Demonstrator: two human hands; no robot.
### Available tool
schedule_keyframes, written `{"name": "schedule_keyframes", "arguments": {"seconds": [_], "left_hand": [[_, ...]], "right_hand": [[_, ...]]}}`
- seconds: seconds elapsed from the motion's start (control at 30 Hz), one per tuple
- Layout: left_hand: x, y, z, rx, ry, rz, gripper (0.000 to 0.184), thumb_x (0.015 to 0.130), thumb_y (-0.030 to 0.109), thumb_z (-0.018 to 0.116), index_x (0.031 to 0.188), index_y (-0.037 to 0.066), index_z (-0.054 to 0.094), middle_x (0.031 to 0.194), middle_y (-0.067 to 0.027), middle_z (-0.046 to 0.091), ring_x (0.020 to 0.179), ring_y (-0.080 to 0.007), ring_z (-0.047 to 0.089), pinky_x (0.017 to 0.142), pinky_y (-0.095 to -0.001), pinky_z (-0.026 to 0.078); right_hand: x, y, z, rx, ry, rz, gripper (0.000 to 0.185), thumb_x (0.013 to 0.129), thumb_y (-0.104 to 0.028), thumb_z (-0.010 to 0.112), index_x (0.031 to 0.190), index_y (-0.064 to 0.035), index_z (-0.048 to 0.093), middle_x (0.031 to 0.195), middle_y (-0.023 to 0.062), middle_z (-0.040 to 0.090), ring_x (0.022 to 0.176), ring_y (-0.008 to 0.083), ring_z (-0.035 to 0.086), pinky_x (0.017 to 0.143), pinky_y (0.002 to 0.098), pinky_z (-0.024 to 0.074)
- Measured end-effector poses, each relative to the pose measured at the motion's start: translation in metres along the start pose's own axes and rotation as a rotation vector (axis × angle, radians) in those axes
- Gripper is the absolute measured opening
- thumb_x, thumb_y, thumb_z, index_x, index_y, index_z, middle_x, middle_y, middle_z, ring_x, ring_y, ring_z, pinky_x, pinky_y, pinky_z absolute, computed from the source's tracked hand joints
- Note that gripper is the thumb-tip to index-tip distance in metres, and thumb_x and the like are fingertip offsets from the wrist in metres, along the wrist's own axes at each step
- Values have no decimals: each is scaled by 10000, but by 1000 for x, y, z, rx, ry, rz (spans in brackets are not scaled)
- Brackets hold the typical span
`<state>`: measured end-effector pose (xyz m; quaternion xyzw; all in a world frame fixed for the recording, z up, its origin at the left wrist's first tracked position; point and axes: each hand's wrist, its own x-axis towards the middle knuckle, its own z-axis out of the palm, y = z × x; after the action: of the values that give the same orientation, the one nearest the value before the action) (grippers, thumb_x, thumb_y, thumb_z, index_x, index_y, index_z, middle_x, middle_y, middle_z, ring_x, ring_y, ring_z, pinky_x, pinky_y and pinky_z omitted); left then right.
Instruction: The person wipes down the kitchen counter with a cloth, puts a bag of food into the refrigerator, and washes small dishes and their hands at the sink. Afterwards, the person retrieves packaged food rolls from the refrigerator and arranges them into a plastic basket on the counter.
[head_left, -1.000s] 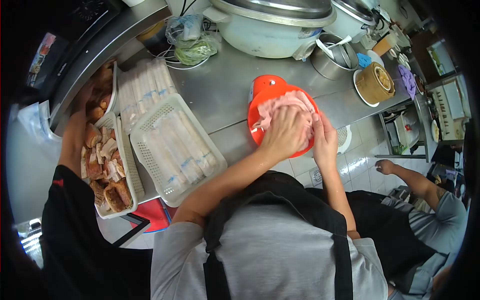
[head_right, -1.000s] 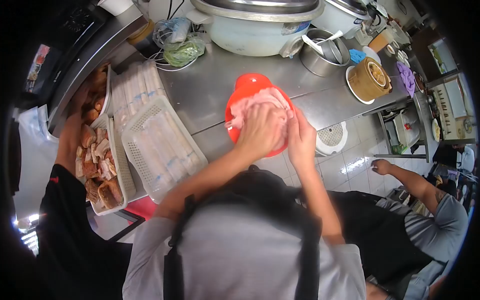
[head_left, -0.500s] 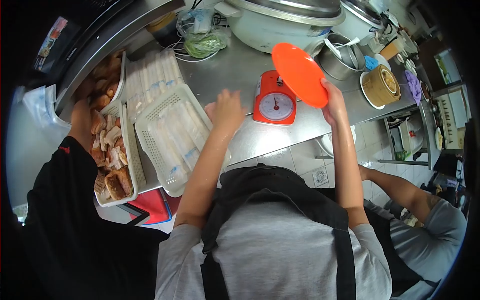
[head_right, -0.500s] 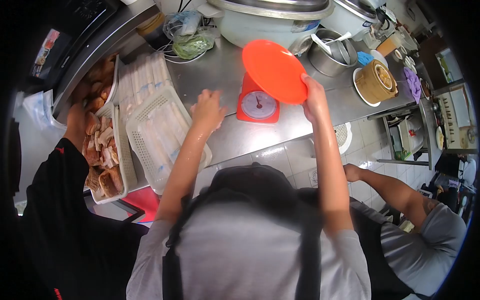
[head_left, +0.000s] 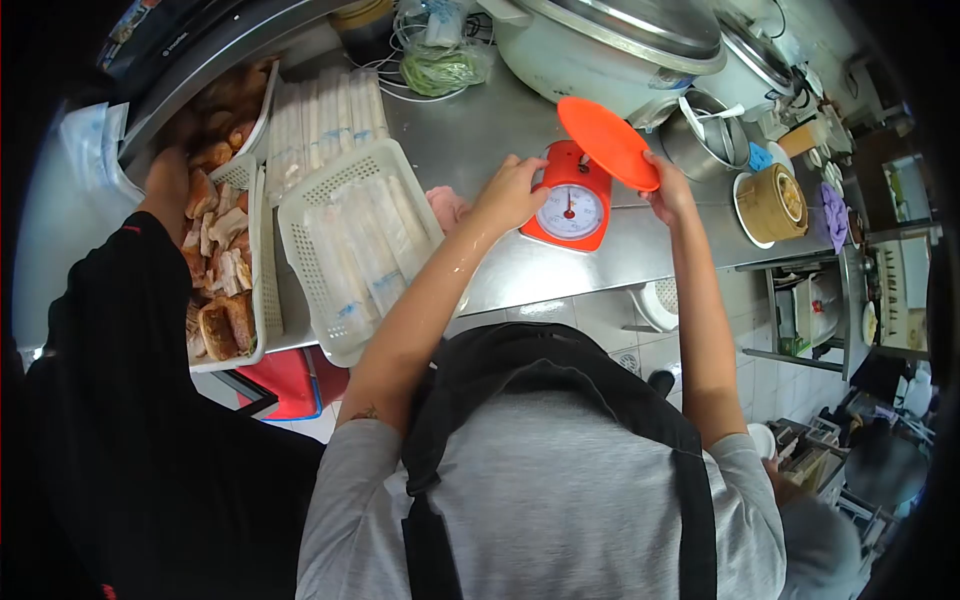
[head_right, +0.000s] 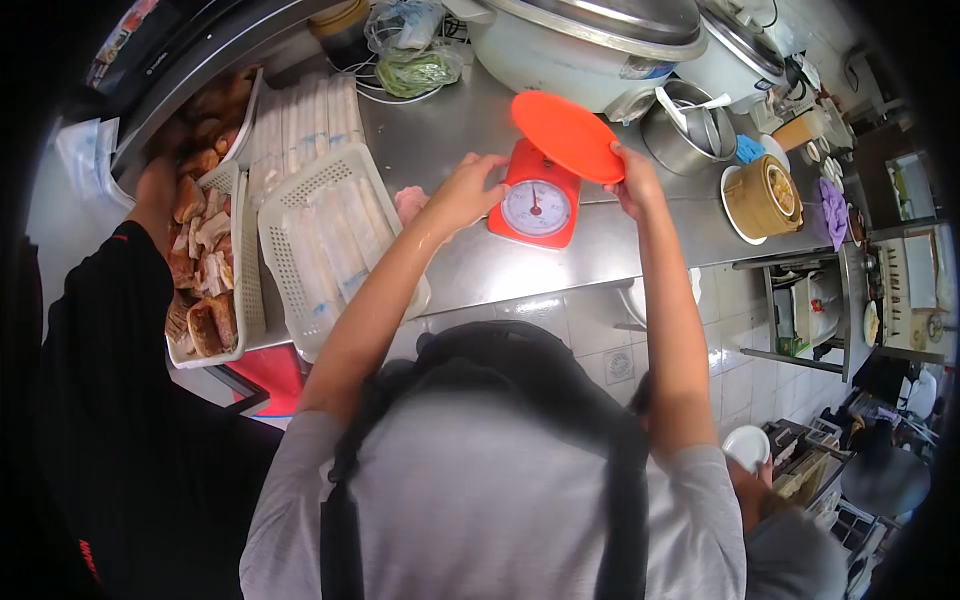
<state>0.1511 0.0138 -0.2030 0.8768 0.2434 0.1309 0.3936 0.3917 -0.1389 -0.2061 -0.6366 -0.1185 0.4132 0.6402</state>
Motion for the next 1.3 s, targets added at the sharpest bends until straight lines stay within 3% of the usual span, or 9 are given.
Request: {"name": "schedule_keyframes", "arguments": {"seconds": [0.4, 0.5, 0.67, 0.77, 0.97, 1.07, 1.17, 1.23, 1.3], "left_hand": [[24, -13, 12, -84, -5, -121, 407, 887, 210, 580, 1275, 90, 553, 1162, -196, 570, 1017, -291, 600, 885, -386, 474], [49, -46, 36, -611, 1, -249, 418, 873, 102, 491, 1285, 47, 536, 1086, -161, 628, 932, -281, 643, 807, -369, 509], [33, -13, 21, -768, -65, -556, 422, 912, 174, 506, 1322, 72, 504, 1100, -93, 640, 897, -208, 644, 726, -360, 522], [37, -19, 23, -696, -123, -576, 431, 939, 283, 489, 1321, 84, 501, 1100, -91, 638, 912, -201, 637, 706, -367, 523], [25, 12, 6, -907, -216, -636, 502, 968, 427, 446, 1340, 91, 471, 1238, -91, 567, 1102, -193, 544, 882, -368, 472], [33, -27, 60, -943, -117, -280, 498, 1001, 417, 404, 1371, 86, 442, 1380, -94, 471, 1226, -185, 455, 1034, -345, 368], [25, -28, 85, -952, -120, -220, 529, 1006, 435, 384, 1401, 84, 408, 1371, -88, 476, 1210, -172, 458, 1037, -340, 364], [17, -13, 90, -983, -159, -217, 553, 1001, 454, 383, 1411, 83, 398, 1371, -88, 476, 1211, -171, 457, 1040, -338, 361], [7, 1, 97, -1030, -223, -312, 565, 996, 466, 387, 1413, 85, 397, 1381, -91, 470, 1228, -176, 450, 1046, -341, 357]], "right_hand": [[18, -3, 4, -309, 32, -122, 354, 938, -302, 523, 1104, -11, 636, 745, 52, 650, 562, 143, 602, 449, 263, 462], [23, -6, 9, -599, 100, -310, 362, 922, -334, 543, 1076, -36, 677, 725, 85, 664, 574, 156, 621, 483, 286, 469], [7, -20, 12, -976, 186, -422, 364, 892, -384, 573, 1051, -88, 712, 708, 134, 660, 639, 161, 643, 583, 316, 499], [-13, -38, 20, -990, 93, -92, 491, 885, -470, 565, 1210, -110, 643, 835, 124, 684, 730, 161, 635, 653, 334, 510], [-25, 49, -26, -21, 61, -43, 753, 881, -638, 473, 1363, -60, 475, 995, 82, 636, 829, 148, 569, 729, 328, 501], [-42, 122, -25, -270, -93, 15, 627, 902, -563, 507, 1286, -69, 539, 1054, 21, 601, 862, 131, 548, 798, 309, 456], [-109, 110, 15, -231, -127, -251, 614, 823, -224, 741, 1344, -18, 489, 1032, -14, 573, 861, 80, 487, 775, 193, 374], [-112, 130, -3, -5, -122, -92, 702, 842, -150, 713, 1419, 29, 358, 1274, 73, 547, 1166, 162, 507, 1009, 302, 378], [-126, 137, -12, 185, -100, -32, 683, 855, -136, 689, 1421, 32, 345, 1347, 101, 495, 1216, 193, 484, 1050, 335, 362]]}}
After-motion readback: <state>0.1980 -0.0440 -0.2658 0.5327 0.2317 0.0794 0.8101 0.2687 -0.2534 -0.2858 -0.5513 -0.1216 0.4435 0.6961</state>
